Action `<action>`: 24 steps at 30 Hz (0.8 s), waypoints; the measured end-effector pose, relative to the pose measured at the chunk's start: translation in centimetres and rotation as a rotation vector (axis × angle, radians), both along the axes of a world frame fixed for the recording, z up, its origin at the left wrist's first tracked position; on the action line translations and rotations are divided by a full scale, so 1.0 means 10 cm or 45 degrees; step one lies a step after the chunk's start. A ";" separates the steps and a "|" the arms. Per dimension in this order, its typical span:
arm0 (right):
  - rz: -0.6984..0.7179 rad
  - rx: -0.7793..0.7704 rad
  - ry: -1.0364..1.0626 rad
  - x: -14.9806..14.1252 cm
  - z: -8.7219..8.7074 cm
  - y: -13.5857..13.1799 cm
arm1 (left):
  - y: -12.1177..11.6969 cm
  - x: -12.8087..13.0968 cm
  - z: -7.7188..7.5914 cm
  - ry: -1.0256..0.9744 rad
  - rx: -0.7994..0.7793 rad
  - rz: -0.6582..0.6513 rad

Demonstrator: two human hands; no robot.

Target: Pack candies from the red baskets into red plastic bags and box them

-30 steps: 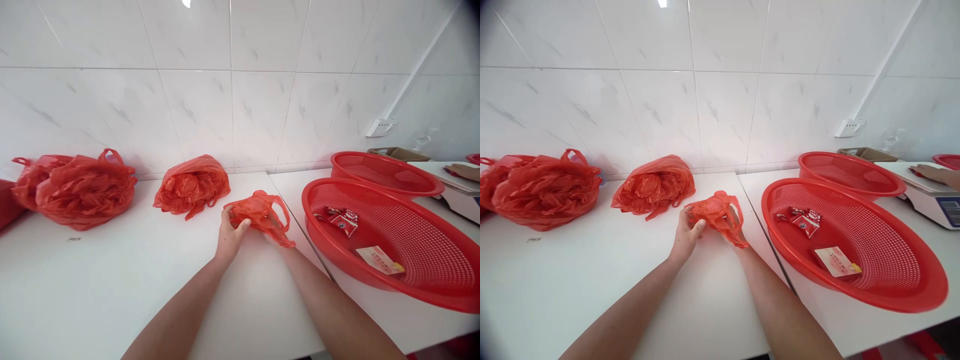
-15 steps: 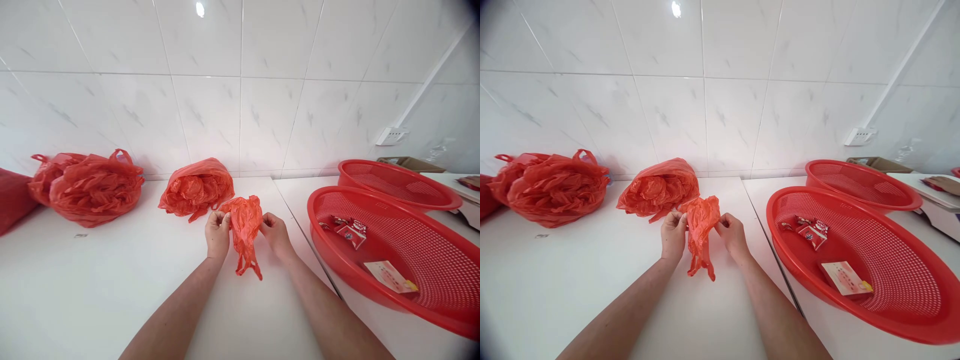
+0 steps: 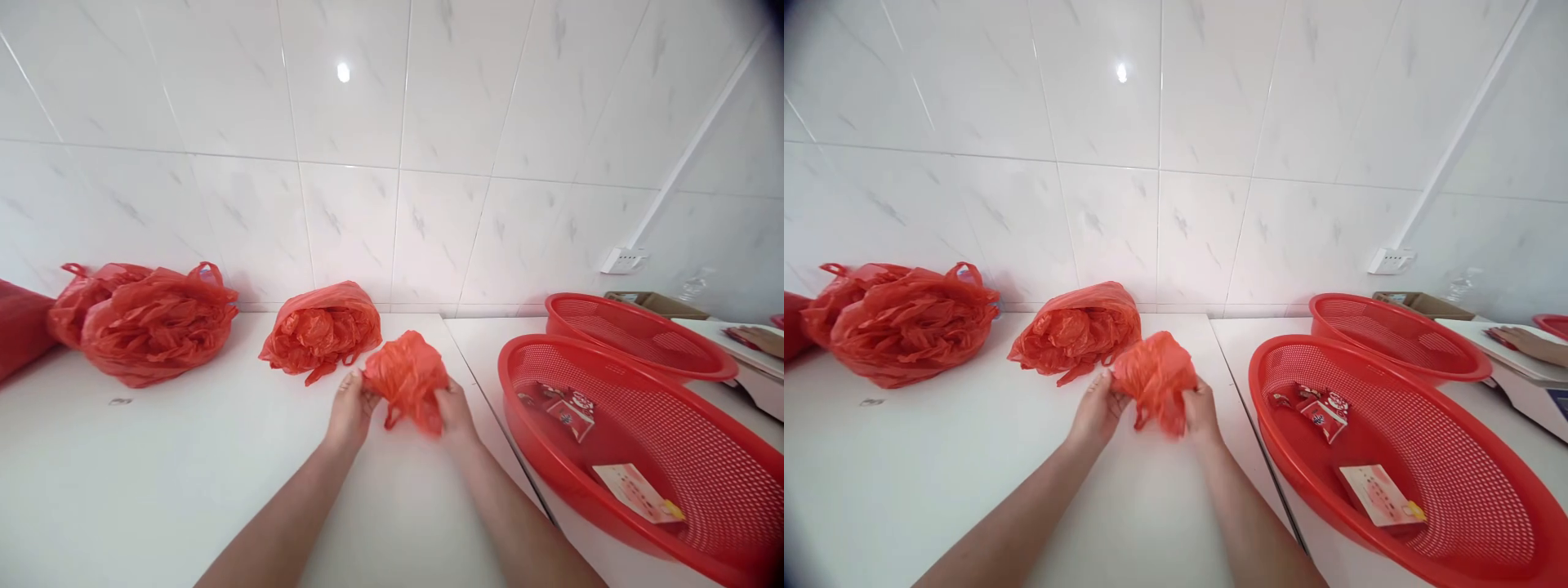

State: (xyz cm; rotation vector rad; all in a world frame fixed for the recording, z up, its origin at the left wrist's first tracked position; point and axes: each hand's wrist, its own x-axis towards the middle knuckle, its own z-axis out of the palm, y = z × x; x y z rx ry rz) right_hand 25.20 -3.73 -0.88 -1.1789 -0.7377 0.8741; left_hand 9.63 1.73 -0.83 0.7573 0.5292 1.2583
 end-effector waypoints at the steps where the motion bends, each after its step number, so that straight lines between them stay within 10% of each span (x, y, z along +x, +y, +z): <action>1: -0.063 -0.011 0.167 0.11 -0.03 0.03 | 0.08 -0.04 0.01 -0.100 -0.094 0.068; 6: -0.243 -0.003 0.625 0.50 -0.11 0.13 | 0.37 -0.28 0.00 -0.036 -0.359 0.396; 16: -0.282 -0.064 0.355 0.49 -0.07 0.13 | 0.76 -0.52 -0.16 1.400 0.668 0.703; 20: -0.169 -0.128 0.178 0.48 -0.07 0.13 | 0.86 -0.51 -0.13 1.542 0.827 0.774; 24: -0.111 -0.186 0.025 0.43 -0.07 0.13 | 0.43 -0.41 0.04 1.417 1.211 0.690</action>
